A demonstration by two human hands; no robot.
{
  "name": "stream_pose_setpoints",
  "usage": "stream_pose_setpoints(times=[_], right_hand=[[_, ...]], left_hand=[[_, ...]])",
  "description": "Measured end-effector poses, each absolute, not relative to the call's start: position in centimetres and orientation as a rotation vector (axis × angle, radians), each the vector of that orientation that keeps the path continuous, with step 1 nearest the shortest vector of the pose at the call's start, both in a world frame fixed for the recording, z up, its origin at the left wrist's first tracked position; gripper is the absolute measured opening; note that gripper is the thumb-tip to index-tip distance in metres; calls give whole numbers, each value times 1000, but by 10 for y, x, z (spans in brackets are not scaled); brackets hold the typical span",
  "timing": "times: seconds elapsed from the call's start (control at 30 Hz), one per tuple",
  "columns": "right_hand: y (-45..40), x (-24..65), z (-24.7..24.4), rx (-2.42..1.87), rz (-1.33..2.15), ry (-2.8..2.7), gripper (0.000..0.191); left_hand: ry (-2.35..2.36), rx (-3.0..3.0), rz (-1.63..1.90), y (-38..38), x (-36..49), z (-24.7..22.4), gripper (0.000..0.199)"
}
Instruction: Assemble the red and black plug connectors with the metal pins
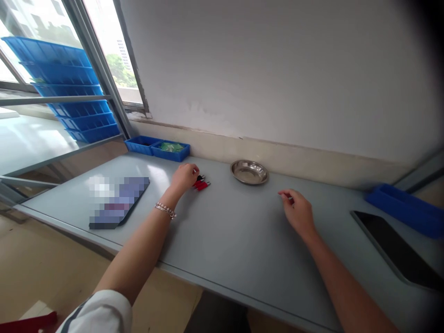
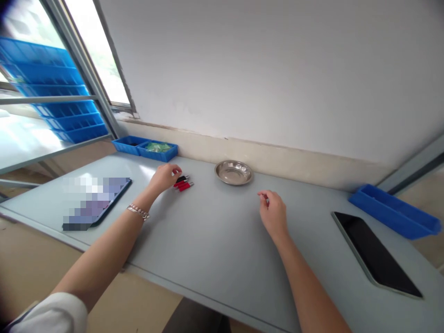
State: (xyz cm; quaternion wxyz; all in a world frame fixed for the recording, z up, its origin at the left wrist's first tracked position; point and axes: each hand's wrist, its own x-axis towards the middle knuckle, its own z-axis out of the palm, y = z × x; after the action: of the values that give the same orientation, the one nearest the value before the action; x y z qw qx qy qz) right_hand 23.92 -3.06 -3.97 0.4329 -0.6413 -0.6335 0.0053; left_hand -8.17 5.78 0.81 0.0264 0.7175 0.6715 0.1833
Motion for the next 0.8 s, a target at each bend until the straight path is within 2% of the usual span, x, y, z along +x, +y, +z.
stream_pose_setpoints(times=[0.37,0.8], right_hand=[[-38,224,-35,-1525,102,-1627,26],[-46,212,-27,-1473,122,-1715,24]], left_hand=[[2047,2250,495,57,-85,13,22],[2038,2309,78,42,-67,13,16]])
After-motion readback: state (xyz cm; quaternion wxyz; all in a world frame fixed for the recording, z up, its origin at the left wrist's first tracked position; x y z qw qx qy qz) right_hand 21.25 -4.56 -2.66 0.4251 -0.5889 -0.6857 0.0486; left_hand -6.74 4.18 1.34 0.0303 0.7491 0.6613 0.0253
